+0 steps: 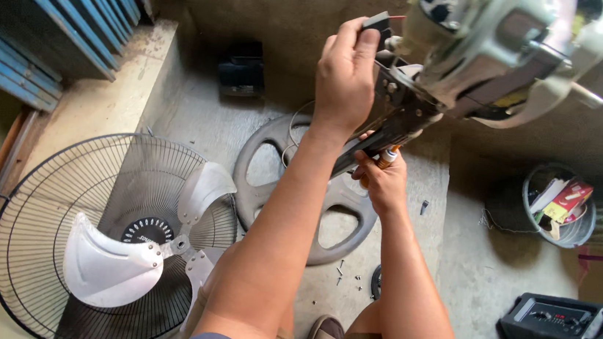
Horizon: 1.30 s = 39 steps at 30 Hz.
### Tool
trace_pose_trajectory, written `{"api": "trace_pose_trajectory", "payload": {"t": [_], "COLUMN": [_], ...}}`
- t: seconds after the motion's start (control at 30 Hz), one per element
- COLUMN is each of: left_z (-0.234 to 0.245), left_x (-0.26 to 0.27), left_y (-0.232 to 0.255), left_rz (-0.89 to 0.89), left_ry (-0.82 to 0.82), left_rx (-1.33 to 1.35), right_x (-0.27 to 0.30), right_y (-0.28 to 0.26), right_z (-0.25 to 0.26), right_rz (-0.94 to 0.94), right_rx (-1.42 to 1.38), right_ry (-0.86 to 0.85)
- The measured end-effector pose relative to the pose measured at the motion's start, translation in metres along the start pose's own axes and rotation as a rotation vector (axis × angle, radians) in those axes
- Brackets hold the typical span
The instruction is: The person uses a screwdriver to remove screws from the rear housing of a standing electric fan. They detach the rear grille and set it aside, then proceed to unscrew and remove the motor assembly from the fan stand.
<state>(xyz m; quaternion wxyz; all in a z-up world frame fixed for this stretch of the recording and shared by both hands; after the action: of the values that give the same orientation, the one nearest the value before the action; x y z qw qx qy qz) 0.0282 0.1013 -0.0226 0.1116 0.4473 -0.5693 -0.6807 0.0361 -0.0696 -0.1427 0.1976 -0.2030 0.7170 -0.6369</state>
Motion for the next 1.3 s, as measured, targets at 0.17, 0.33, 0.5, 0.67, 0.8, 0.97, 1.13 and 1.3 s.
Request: {"api": "trace_pose_trajectory", "payload": {"t": [0.17, 0.33, 0.5, 0.67, 0.8, 0.97, 1.13, 1.3], "left_z": [-0.003, -0.016, -0.041, -0.037, -0.044, -0.064, -0.073, -0.078], "left_x": [0.017, 0.071, 0.124, 0.122, 0.111, 0.105, 0.108, 0.100], "left_y": [-0.008, -0.018, 0.003, 0.010, 0.004, -0.021, -0.029, -0.014], "left_rz": [-0.037, 0.376, 0.259, 0.145, -0.010, 0.155, 0.135, 0.159], "left_ry": [0.103, 0.137, -0.056, -0.191, -0.008, -0.085, -0.094, -0.181], "left_rx": [-0.064, 0.452, 0.118, -0.102, -0.255, -0.098, -0.007, 0.034], "right_x": [0.000, -0.007, -0.012, -0.013, -0.012, -0.009, -0.008, -0.005], "right_y": [0.004, 0.019, 0.036, 0.042, 0.034, 0.023, 0.025, 0.010], "right_z": [0.003, 0.011, 0.023, 0.026, 0.019, 0.026, 0.029, 0.031], "right_rz": [-0.147, -0.141, 0.137, 0.067, 0.076, 0.213, 0.187, 0.269], "right_rx": [0.025, -0.051, -0.065, 0.016, 0.022, 0.242, 0.156, 0.008], "right_ry": [0.049, 0.025, -0.093, -0.033, -0.052, -0.041, 0.001, -0.019]}}
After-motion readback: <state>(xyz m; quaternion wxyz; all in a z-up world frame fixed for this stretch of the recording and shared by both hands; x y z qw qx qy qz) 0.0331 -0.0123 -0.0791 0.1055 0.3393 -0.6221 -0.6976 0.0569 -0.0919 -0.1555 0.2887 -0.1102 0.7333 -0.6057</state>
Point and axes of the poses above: each hand's wrist, its own x-axis away from the middle knuckle, its own z-axis out of the back of the hand, y = z × x, the point moved 1 cm from there along -x, towards the middle knuckle, and after that the axes turned 5 degrees about -y, right-handed, at the moved point
